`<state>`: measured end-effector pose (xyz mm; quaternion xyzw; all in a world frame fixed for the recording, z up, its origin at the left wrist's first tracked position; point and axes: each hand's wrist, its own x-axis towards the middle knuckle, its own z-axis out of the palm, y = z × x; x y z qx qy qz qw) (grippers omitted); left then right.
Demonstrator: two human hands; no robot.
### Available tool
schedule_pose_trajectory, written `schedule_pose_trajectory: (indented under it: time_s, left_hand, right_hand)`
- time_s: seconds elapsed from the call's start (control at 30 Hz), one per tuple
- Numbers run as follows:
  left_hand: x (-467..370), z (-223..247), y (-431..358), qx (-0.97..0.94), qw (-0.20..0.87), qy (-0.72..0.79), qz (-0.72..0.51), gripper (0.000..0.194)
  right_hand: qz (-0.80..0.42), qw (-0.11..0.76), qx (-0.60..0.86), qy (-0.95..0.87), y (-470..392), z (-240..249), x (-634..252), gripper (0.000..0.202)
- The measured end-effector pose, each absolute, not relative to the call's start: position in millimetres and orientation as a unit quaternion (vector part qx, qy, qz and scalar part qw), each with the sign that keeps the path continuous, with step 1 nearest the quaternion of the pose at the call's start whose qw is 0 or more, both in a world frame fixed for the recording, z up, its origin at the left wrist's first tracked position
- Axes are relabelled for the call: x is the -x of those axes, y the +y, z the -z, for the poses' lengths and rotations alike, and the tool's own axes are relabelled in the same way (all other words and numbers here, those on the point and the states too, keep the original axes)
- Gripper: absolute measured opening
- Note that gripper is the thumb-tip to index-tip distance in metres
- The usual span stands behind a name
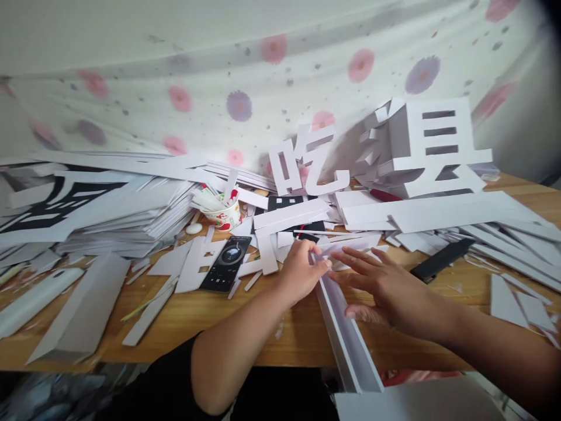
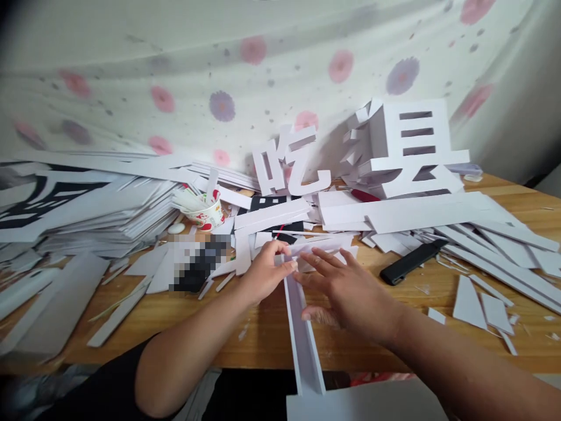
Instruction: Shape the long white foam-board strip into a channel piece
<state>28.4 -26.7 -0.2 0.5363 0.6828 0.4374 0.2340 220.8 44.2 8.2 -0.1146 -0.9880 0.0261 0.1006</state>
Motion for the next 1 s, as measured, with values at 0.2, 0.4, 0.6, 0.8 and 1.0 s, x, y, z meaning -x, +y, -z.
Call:
schedule_pose_trajectory:
  time_s: [0.2,0.4,0.6,0.8,1.0]
  left_hand:
    - [25,-7,-116,-0.59,-0.057,0.712,-0.377,0.017]
    - [91,21,-192,-0.513,-0.196,0.817,-0.176,0.035]
    - [94,24,-200,-0.498,-0.211,0.835,-0.099,0.041]
    - [105,21,-181,-0.5,-0.194,0.839,-0.092,0.038]
    - [108,17,-169,-0.509,-0.182,0.835,-0.105,0.047]
  right_hand:
    - [-0.025,0.121,0.099,-0.987,50,0,-222,0.052]
    - [-0.021,0.147,0.093,-0.985,52,5,-223,0.051]
    - [0.0,0.14,0.084,-0.987,53,4,-223,0.047]
    - [-0.01,0.15,0.09,-0.985,52,5,-222,0.048]
    - [-0.014,0.159,0.087,-0.983,51,5,-222,0.047]
